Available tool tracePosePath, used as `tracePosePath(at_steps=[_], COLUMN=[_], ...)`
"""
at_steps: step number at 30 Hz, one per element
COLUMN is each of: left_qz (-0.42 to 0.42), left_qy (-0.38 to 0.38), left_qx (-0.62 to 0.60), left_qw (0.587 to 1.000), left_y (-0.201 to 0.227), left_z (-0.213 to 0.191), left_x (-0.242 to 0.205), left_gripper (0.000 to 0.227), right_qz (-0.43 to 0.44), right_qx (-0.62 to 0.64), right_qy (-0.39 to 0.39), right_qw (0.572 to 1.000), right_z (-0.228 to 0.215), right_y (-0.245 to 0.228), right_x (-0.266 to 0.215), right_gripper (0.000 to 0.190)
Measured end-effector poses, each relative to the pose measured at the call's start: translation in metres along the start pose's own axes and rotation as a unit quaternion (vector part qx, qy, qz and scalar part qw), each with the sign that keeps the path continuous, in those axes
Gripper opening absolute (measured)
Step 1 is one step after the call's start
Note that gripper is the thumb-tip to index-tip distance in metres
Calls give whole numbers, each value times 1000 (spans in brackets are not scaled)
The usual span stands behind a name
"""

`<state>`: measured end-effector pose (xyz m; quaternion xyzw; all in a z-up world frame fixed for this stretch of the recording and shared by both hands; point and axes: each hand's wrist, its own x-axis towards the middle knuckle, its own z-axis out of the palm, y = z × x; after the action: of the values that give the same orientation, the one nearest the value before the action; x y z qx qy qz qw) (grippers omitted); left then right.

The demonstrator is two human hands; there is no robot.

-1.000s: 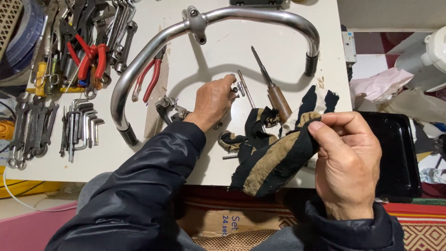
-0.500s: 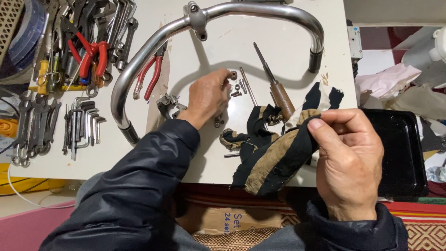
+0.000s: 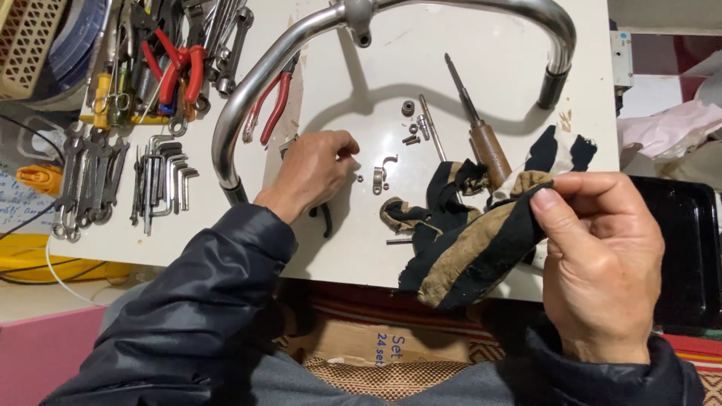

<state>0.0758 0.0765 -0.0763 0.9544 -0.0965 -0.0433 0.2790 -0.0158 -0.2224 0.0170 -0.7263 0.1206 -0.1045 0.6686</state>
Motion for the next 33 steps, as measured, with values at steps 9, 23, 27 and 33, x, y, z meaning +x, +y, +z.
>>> tracePosePath(at_steps=[9,23,27,33], left_qz=[81,90,-103,-298], left_qy=[-14,13,-90,-143], left_qx=[69,187,-137,-609], left_qw=[994,978,981,721], left_y=[-2,-23,45,110], left_z=[24,59,-8,-67], left_x=[-16,-14,-15,-36], left_gripper=[11,20,19,30], right_qz=[5,-6,-13,-27], right_qx=[2,17,-24,-60], right_qy=[-11,-12,-28,-108], right_qw=[1000,1000,999,992], right_z=[3,3,4,16], right_y=[0,4,0,-22], right_x=[-1,3,3,-8], right_gripper=[18,16,14,13])
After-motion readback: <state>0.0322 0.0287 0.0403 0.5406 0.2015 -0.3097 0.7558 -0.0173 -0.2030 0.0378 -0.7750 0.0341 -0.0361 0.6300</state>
